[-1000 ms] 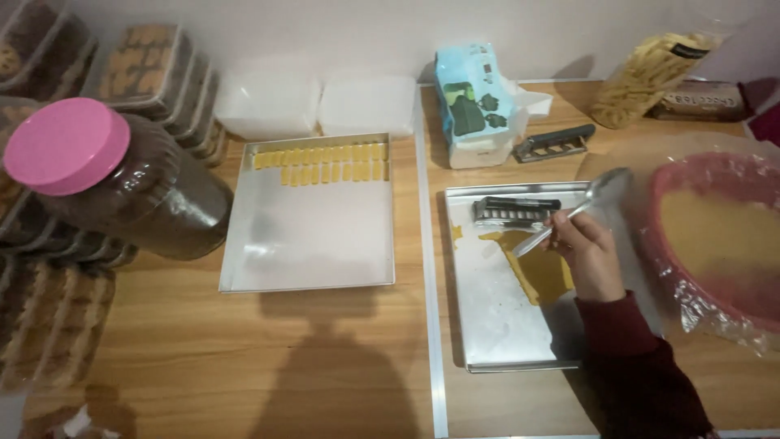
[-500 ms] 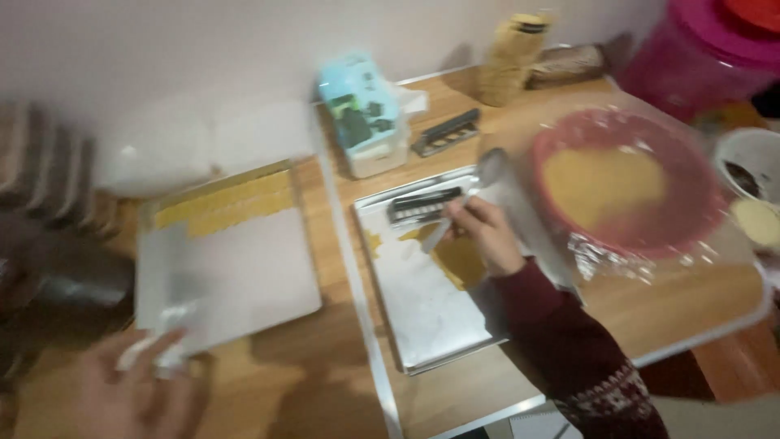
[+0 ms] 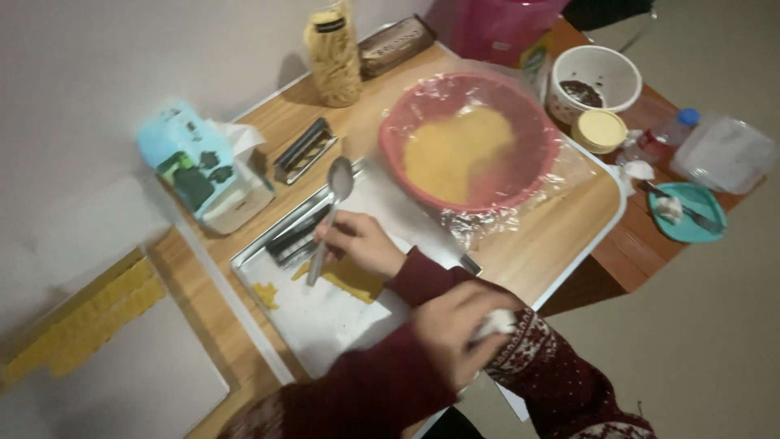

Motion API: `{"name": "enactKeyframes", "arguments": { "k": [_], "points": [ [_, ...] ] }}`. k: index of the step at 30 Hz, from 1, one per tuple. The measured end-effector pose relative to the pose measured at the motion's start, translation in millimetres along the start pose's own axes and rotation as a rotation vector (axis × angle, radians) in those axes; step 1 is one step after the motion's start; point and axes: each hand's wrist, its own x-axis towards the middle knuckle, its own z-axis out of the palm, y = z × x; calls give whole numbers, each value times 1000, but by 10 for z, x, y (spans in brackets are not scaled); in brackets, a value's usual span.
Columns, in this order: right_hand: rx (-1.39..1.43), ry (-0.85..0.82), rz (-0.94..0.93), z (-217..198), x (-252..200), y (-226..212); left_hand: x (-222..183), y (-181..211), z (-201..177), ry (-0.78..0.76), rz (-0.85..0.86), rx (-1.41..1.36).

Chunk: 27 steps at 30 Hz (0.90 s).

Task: Shaping small pieces of dough using a mold and a spoon and arranging them on a baking tray.

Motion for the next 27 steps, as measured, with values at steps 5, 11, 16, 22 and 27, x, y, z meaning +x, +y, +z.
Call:
{"name": "enactKeyframes", "arguments": {
  "k": [5, 11, 16, 22, 27],
  "points": [
    [-32, -27, -4, 29, -24, -68, 872, -306, 992, -291, -222, -151],
    [16, 22, -28, 28, -2, -69, 1660, -255, 1417, -139, -385, -611],
    [20, 10, -16, 28, 9, -28, 1348, -373, 1190, -64, -255, -458],
    [21, 38, -8, 19, 41, 22, 781, -333, 540, 171, -77, -519],
    [66, 228, 59, 136, -64, -80, 90, 65, -511, 367, -47, -218]
  ]
}}
